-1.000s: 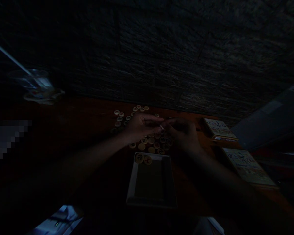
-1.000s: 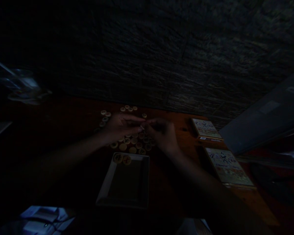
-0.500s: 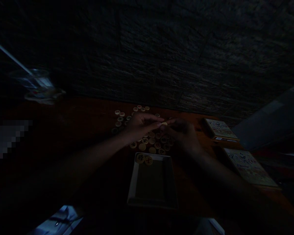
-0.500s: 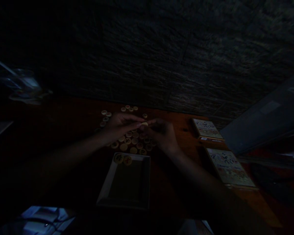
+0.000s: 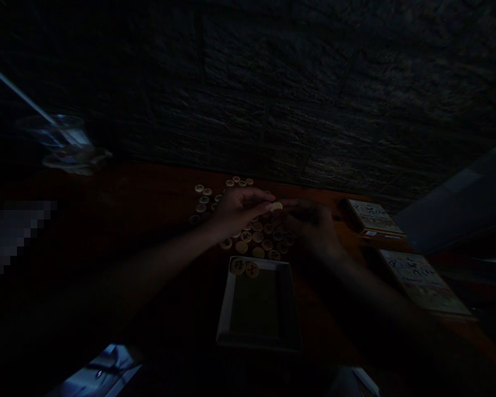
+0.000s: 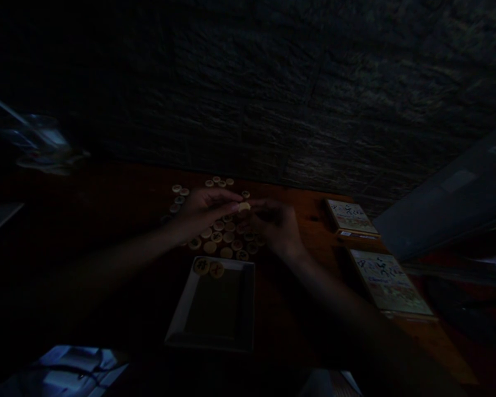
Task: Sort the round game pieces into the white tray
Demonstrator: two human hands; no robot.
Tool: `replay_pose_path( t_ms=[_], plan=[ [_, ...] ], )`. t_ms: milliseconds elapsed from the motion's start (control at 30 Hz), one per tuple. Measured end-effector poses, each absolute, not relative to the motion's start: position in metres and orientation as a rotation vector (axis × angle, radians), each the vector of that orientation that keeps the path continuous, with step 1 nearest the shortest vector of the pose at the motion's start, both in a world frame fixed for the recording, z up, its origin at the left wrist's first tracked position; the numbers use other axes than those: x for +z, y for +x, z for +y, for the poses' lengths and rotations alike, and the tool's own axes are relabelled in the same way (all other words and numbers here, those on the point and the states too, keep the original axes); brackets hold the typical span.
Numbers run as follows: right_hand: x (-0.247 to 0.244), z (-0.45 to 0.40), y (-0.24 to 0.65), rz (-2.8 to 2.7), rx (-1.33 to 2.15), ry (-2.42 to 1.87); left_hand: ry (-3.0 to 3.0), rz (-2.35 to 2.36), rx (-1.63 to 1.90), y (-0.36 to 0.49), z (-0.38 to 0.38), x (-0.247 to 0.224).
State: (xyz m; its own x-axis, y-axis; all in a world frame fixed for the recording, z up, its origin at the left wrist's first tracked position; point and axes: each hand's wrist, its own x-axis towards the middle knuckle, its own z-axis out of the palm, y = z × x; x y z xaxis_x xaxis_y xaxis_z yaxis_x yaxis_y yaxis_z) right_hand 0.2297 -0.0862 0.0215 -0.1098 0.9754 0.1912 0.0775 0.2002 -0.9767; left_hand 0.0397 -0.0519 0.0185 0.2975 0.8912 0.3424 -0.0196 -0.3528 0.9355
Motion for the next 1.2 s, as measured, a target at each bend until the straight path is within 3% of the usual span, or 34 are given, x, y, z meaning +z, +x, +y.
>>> replay_pose_path(
  t_ms=[600,867,1200],
  plan=[
    [0.017,-0.087,0.243,-1.880,0.369,-1.058,1.274,0.628,0.923,0.042,-0.051,0.015],
    [0.021,-0.085,0.242,-1.970,0.232,-1.066,1.207,0.614,0.930,0.041,-0.054,0.018],
    [0.022,-0.088,0.241,-1.887,0.343,-1.117,1.143,0.643,1.063,0.042,-0.049,0.014]
  ],
)
